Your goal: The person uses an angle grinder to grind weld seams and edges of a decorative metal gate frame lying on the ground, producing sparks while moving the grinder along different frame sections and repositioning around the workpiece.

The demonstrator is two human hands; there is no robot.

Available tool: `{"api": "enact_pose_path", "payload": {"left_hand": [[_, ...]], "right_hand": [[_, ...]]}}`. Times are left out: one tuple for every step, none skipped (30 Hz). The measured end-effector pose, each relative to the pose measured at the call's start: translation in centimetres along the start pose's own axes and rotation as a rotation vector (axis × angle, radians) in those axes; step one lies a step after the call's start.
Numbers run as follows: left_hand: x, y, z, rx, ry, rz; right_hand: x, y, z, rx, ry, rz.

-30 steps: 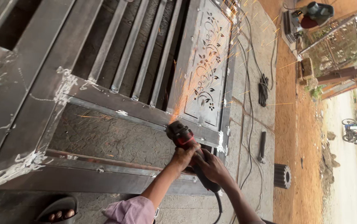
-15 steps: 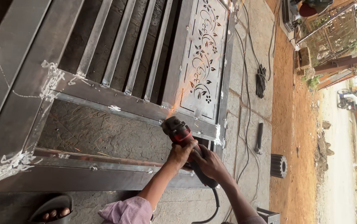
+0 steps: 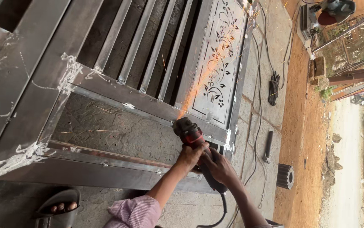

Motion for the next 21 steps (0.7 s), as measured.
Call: {"api": "enact_pose_path", "payload": {"left_hand": [[-0.2,0.0,-0.1,-0.017,-0.031,-0.007],[-0.4,-0.2,0.0,-0.034,-0.068,-0.013],[-0.5,-0.4,0.2,-0.049,-0.106,-0.019],[-0.5,-0.5,0.3,-0.046,-0.118,-0.023],[-0.4,-0.7,0.4,-0.041,-0.127,-0.026],[-0.2,-0.9,0.6,-0.038,-0.134,-0.032],[0.0,-0.9,0.6,-0.029,-0.081,-0.024],[0.3,-0.9,0.5,-0.023,-0.024,-0.018],[0.6,-1.0,0.3,-0.014,0.038,-0.016],[0.7,-0.9,0.2,0.003,0.076,-0.008],[0.6,-0.9,0.0,0.017,0.109,-0.002],[0.5,-0.9,-0.2,0.033,0.135,0.006],[0.4,-0.9,0.2,-0.003,0.067,0.007],[0.4,-1.0,0.6,-0.036,0.004,0.012],[0.2,-0.9,0.7,-0.072,-0.059,0.018],[0.0,-1.0,0.4,-0.045,-0.054,0.011],[-0.2,-1.0,0.0,-0.021,-0.043,0.0],[-0.3,-1.0,-0.3,0.003,-0.03,-0.009],[-0.3,-0.8,-0.2,-0.021,-0.057,0.002],[-0.2,-0.7,0.0,-0.04,-0.09,0.016],[-0.2,-0.4,0.4,-0.063,-0.123,0.03]], "right_hand": [[-0.1,0.1,0.1,0.002,-0.012,-0.001],[-0.1,0.2,0.1,-0.008,0.008,0.006],[0.0,0.3,0.2,-0.016,0.028,0.012],[0.1,0.4,0.3,-0.022,0.048,0.015],[0.0,0.2,0.6,-0.021,0.018,-0.003],[-0.1,0.1,1.0,-0.024,-0.013,-0.02],[-0.2,0.0,1.3,-0.033,-0.046,-0.03],[-0.3,0.0,1.1,-0.026,0.004,-0.013],[-0.3,0.0,1.1,-0.02,0.047,0.002],[-0.2,0.0,1.0,-0.016,0.087,0.022],[-0.2,-0.1,1.3,-0.017,0.047,0.01],[-0.3,-0.2,1.6,-0.012,0.01,-0.001],[-0.4,-0.3,1.8,-0.006,-0.025,-0.017],[-0.3,-0.3,1.7,0.01,-0.001,-0.007],[-0.3,-0.2,1.5,0.024,0.025,0.003],[-0.3,-0.1,1.4,0.034,0.049,0.016],[-0.2,-0.2,1.6,0.026,0.015,0.017],[-0.2,-0.2,1.7,0.016,-0.02,0.017],[-0.2,-0.2,1.8,0.017,-0.048,0.014],[-0.2,-0.2,1.6,0.016,-0.026,0.015],[-0.2,-0.3,1.3,0.011,-0.001,0.018]]}}
Point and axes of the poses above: each hand's wrist, its own x-axis towards the middle knuckle, its own y-axis out of the palm, z = x × y, the point moved 6 cm from there along x, towards the middle knuckle, and after that the axes turned 13 degrees about z, right-handed, at the moved point
